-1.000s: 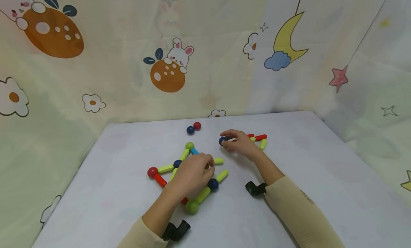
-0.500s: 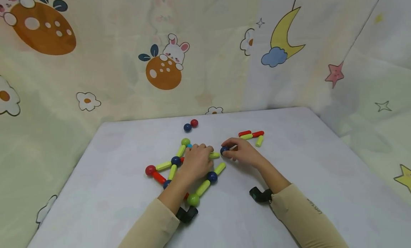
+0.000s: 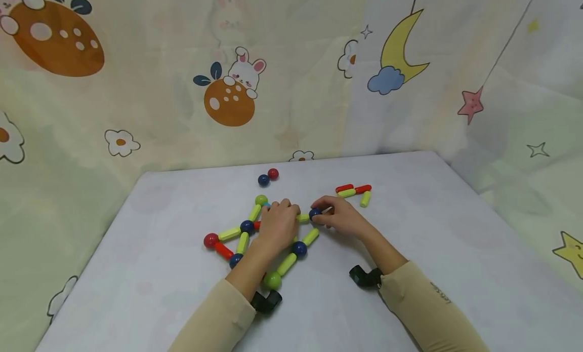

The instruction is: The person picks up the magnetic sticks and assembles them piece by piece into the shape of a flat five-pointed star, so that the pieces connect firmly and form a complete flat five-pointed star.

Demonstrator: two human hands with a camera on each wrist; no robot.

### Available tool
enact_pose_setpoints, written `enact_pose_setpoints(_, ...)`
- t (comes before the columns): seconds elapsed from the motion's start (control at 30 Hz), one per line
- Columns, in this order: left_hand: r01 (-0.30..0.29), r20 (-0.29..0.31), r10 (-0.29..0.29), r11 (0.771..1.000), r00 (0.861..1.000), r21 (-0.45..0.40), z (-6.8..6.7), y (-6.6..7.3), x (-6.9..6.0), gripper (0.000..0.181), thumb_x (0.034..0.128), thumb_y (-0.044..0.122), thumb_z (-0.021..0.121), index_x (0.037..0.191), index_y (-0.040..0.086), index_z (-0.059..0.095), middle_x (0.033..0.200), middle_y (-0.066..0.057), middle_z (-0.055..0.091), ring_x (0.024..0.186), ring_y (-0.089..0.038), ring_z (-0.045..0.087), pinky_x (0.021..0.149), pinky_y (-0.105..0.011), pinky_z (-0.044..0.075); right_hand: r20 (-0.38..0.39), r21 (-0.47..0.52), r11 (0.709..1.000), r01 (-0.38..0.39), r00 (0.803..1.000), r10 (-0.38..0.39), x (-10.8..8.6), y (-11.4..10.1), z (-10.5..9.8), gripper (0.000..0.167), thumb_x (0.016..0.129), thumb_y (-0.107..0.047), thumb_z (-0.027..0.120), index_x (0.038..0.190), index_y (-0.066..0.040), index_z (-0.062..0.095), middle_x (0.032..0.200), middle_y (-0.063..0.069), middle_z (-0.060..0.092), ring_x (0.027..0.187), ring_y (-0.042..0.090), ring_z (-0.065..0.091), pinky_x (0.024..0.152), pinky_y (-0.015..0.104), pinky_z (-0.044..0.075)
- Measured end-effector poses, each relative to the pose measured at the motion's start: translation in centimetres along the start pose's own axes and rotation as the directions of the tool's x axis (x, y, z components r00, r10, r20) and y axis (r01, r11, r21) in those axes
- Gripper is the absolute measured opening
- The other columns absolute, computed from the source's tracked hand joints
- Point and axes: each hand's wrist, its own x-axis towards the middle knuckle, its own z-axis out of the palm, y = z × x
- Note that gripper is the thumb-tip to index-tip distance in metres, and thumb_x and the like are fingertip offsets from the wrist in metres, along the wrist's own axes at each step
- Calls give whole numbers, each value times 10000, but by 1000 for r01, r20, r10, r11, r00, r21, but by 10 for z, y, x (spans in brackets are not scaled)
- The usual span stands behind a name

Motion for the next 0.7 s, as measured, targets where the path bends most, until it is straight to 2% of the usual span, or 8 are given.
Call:
enact_pose_setpoints(0.1, 3, -19, -4, 1000, 1000, -15, 0, 0, -2, 237, 1004, 176, 650, 1220, 140, 741, 1153, -73, 671, 1020, -286, 594, 961, -497, 455, 7, 5, 1000, 3, 1000, -3, 1, 1, 0, 339, 957, -189, 725, 1273, -79, 673, 1235, 137, 678, 910, 214, 661, 739, 305, 564)
enact_pose_setpoints(0.2, -11, -78, 9, 1000, 997, -24, 0, 3, -5, 245, 993, 205, 658, 1221, 154, 731, 1137, -65, 671, 1031, -285, 596, 942, -490, 468, 13, 6, 1000, 3, 1000, -3, 0, 2, -1, 342, 952, -197, 730, 1269, -84, 675, 1236, 134, 681, 909, 216, 656, 736, 310, 565)
enact_pose_setpoints(0.3, -48, -136, 41, 998, 990, -45, -1, 9, -9, 221, 975, 276, 669, 1140, 152, 748, 1041, -43, 706, 959, -267, 627, 873, -466, 491, 24, 3, 1000, 7, 1000, -7, 0, 3, -2, 336, 952, -202, 729, 1264, -88, 676, 1242, 135, 681, 905, 221, 648, 735, 317, 567)
enact_pose_setpoints(0.37, -64, -112, 57, 996, 992, -56, -2, 14, -12, 249, 961, 364, 682, 1049, 147, 769, 937, -21, 709, 869, -241, 622, 814, -436, 487, 32, 9, 1000, 2, 999, -2, 0, 4, -3, 329, 953, -207, 730, 1260, -100, 678, 1243, 124, 681, 910, 228, 645, 743, 322, 565)
enact_pose_setpoints(0.43, -68, -51, 66, 996, 997, -52, -1, 19, -16, 310, 942, 441, 692, 939, 141, 770, 844, -6, 679, 798, -216, 589, 759, -398, 461, 40, 10, 1000, 6, 999, -6, 0, 4, -3, 327, 958, -212, 723, 1261, -97, 674, 1248, 124, 677, 916, 235, 643, 753, 324, 565)
enact_pose_setpoints(0.53, -71, 25, 71, 997, 997, -21, 2, 24, -21, 352, 915, 483, 716, 877, 135, 753, 802, -5, 603, 775, -203, 522, 726, -368, 408, 37, 18, 1000, -2, 999, 1, 0, 4, -3, 311, 960, -212, 722, 1246, -100, 678, 1238, 120, 675, 915, 238, 641, 756, 322, 562)
enact_pose_setpoints(0.6, -75, 20, 75, 997, 997, -1, 4, 25, -23, 328, 911, 452, 731, 860, 128, 741, 809, -19, 578, 778, -211, 502, 721, -366, 397, 32, 19, 1000, -3, 999, 2, -1, 4, -2, 305, 960, -212, 721, 1239, -95, 678, 1233, 126, 674, 907, 232, 637, 752, 315, 560)
enact_pose_setpoints(0.7, -66, -23, 66, 998, 998, 17, 7, 26, -25, 282, 908, 401, 738, 893, 120, 747, 825, -25, 576, 781, -215, 498, 731, -368, 402, 33, 20, 1000, -2, 999, 2, -2, 4, -2, 309, 962, -216, 717, 1238, -84, 676, 1229, 136, 673, 902, 229, 630, 744, 309, 553)
